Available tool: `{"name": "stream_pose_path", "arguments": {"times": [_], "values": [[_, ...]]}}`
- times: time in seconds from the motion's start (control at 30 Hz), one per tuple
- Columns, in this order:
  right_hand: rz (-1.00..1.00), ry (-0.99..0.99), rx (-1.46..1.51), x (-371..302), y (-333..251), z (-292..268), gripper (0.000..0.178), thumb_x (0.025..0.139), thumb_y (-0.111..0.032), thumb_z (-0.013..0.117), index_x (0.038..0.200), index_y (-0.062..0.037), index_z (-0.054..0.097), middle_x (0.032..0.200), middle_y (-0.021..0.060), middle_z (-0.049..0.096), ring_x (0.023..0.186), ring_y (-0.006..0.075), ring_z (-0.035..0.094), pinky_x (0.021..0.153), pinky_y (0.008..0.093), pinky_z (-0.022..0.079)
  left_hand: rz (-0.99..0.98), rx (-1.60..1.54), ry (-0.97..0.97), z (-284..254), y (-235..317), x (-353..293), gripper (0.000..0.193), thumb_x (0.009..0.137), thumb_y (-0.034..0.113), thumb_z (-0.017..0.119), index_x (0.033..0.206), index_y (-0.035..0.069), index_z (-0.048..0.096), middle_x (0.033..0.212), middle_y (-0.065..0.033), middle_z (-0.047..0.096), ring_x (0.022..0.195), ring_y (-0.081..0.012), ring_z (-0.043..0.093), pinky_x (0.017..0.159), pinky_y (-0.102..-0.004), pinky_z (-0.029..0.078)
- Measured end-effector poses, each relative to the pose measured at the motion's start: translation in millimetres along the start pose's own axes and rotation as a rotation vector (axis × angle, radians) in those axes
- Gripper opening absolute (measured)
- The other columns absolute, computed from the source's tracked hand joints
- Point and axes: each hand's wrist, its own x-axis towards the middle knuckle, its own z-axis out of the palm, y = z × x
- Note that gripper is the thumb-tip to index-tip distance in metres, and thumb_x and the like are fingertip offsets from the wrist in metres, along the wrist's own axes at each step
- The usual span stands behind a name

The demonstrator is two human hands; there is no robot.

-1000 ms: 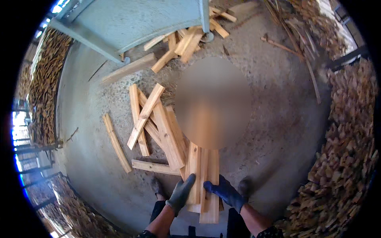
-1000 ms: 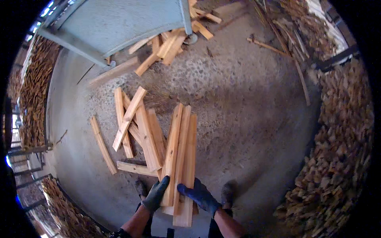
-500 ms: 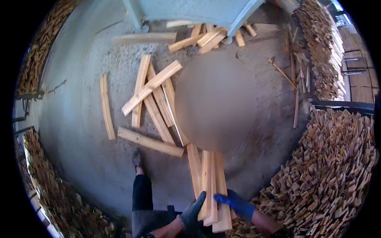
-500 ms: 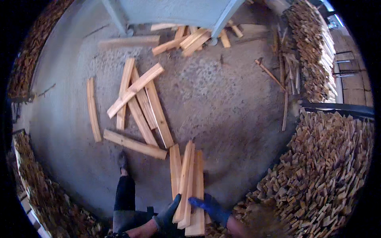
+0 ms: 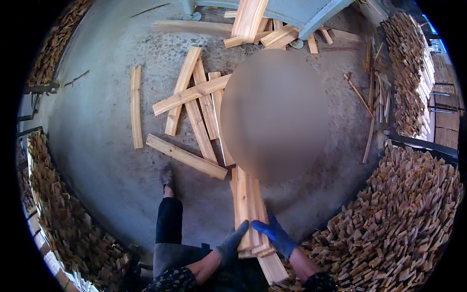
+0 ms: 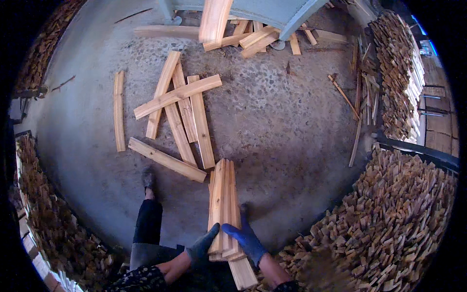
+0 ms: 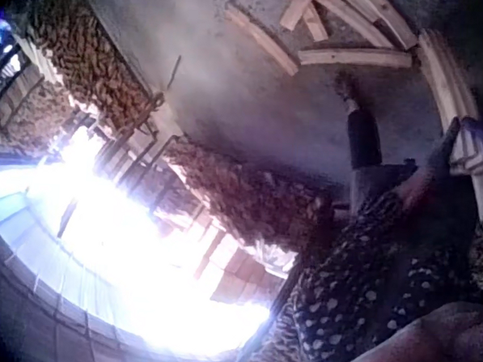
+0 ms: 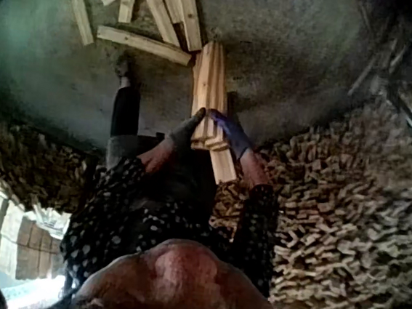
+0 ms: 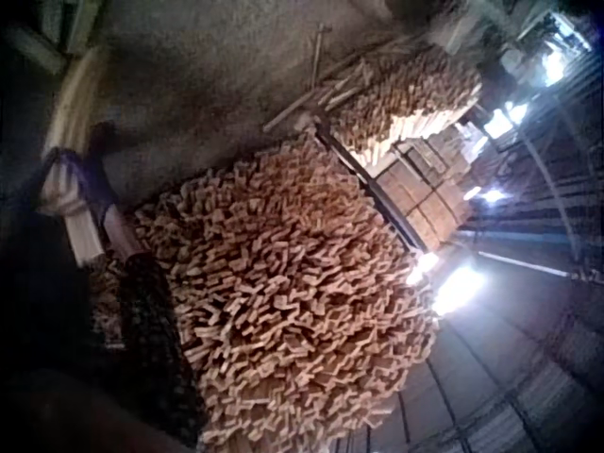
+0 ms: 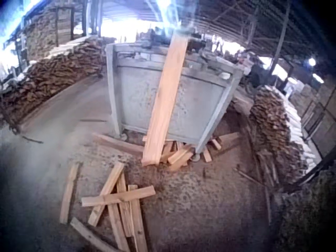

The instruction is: The person repeatedly picks up loose wooden planks from a pile on the floor and stacks them onto a metal rack. They gather planks in batches, carry them to the rack, and place them in a neat pile, repeating this cycle multiple times.

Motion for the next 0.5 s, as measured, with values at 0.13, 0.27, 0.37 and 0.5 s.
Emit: {"name": "stream_pose_path", "arguments": {"times": [0.13,0.27,0.37,0.5], "values": [[0.094,-0.073,0.163,-19,9,0,0.076,0.084,-0.030,0.069,0.141,-0.0022,0.028,0.127,0.0126,0.048,0.115,0.0219,0.049,0.095,0.0337,0.044,0.154,0.137,-0.068,17,-2,-42,0.069,0.087,0.046,0.062,0.138,0.008,0.036,0.125,-0.0130,0.056,0.110,-0.0243,0.058,0.094,-0.0394,0.050],[0.069,-0.068,-0.002,11,21,-6,0.074,0.087,-0.036,0.064,0.142,-0.0031,0.028,0.131,0.0110,0.045,0.119,0.0199,0.047,0.096,0.0327,0.043,-0.228,-0.234,-0.090,-13,19,-10,0.073,0.082,0.053,0.065,0.133,0.006,0.044,0.122,-0.0126,0.058,0.111,-0.0233,0.058,0.098,-0.0397,0.046],[0.072,-0.117,-0.052,60,50,-27,0.072,0.090,-0.041,0.058,0.143,-0.0036,0.027,0.133,0.0098,0.044,0.119,0.0195,0.047,0.095,0.0319,0.043,-0.179,-0.092,0.055,-10,32,-1,0.075,0.079,0.056,0.067,0.131,0.006,0.046,0.120,-0.0128,0.060,0.107,-0.0244,0.060,0.096,-0.0402,0.047],[0.219,-0.176,0.121,53,37,-20,0.071,0.090,-0.041,0.057,0.143,-0.0048,0.026,0.135,0.0114,0.043,0.119,0.0203,0.048,0.097,0.0324,0.043,-0.039,-0.188,-0.035,-25,11,10,0.077,0.077,0.057,0.068,0.130,0.005,0.048,0.115,-0.0162,0.061,0.099,-0.0267,0.063,0.089,-0.0402,0.051]]}}
